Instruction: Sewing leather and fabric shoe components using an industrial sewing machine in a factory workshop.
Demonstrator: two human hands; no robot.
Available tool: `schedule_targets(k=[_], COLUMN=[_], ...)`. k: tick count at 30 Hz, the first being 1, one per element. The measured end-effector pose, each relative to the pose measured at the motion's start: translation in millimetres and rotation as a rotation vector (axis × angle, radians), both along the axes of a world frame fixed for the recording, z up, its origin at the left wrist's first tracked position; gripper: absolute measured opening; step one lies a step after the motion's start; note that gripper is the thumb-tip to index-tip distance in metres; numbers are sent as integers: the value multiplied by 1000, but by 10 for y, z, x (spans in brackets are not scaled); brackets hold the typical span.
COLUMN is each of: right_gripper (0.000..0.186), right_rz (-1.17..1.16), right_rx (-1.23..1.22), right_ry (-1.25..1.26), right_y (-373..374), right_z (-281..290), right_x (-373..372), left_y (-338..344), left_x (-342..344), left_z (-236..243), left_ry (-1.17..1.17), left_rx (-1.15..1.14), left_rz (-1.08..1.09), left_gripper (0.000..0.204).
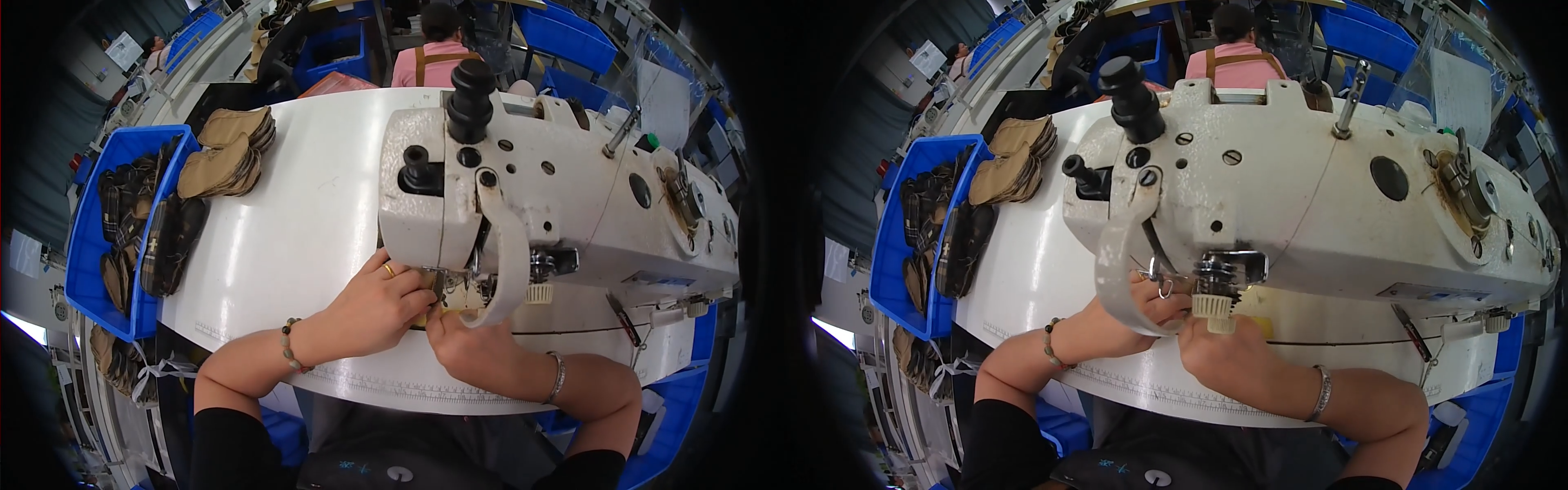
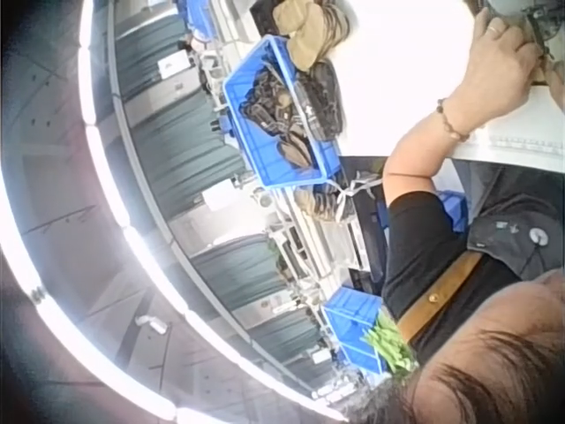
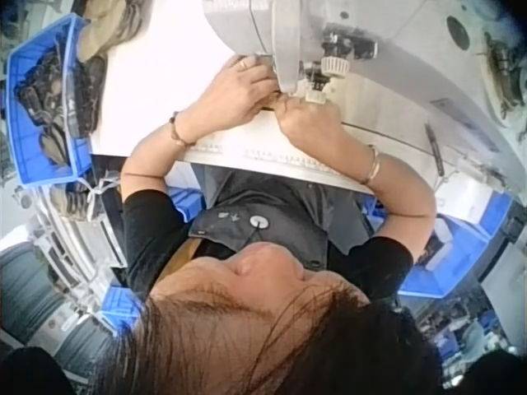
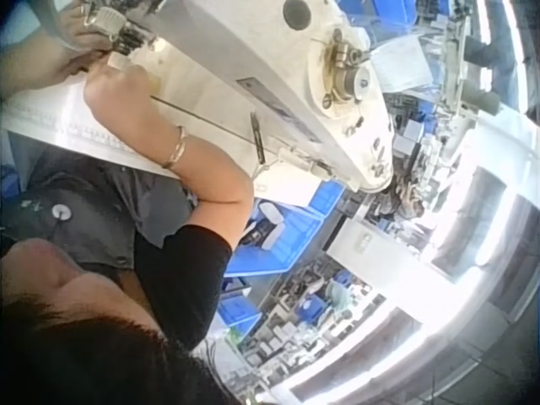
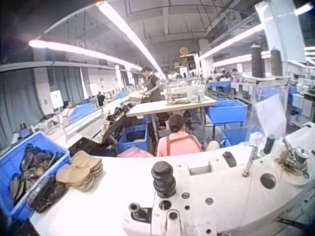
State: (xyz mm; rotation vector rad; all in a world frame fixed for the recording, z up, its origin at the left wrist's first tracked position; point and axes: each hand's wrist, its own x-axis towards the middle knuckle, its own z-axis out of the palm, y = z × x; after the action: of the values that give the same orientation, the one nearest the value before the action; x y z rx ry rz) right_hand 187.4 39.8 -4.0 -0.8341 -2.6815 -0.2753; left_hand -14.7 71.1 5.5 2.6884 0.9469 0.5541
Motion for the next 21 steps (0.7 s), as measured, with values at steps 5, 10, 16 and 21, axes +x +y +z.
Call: schedule_targets(k=[5,10,16,21], right_gripper=[29,13,19,26], right_rz=[-15,5,-62,-89], right_rx=[-113,10,42,69], right_ry=[-7,27,-36,-60], right_y=[-52,1,37,138], right_z=[-28,-12,-88,-134], right_x=[0,-7,-22,-2], left_y=[-24,-44,16,115], left_x=[29,29,25,45], left_z=[15,86,112,66], left_ry=[-23,-6,-39,-25], left_rx=[32,6,-34,-33], left_rz=[2,11,7,64], left_gripper=[20,21,22,28])
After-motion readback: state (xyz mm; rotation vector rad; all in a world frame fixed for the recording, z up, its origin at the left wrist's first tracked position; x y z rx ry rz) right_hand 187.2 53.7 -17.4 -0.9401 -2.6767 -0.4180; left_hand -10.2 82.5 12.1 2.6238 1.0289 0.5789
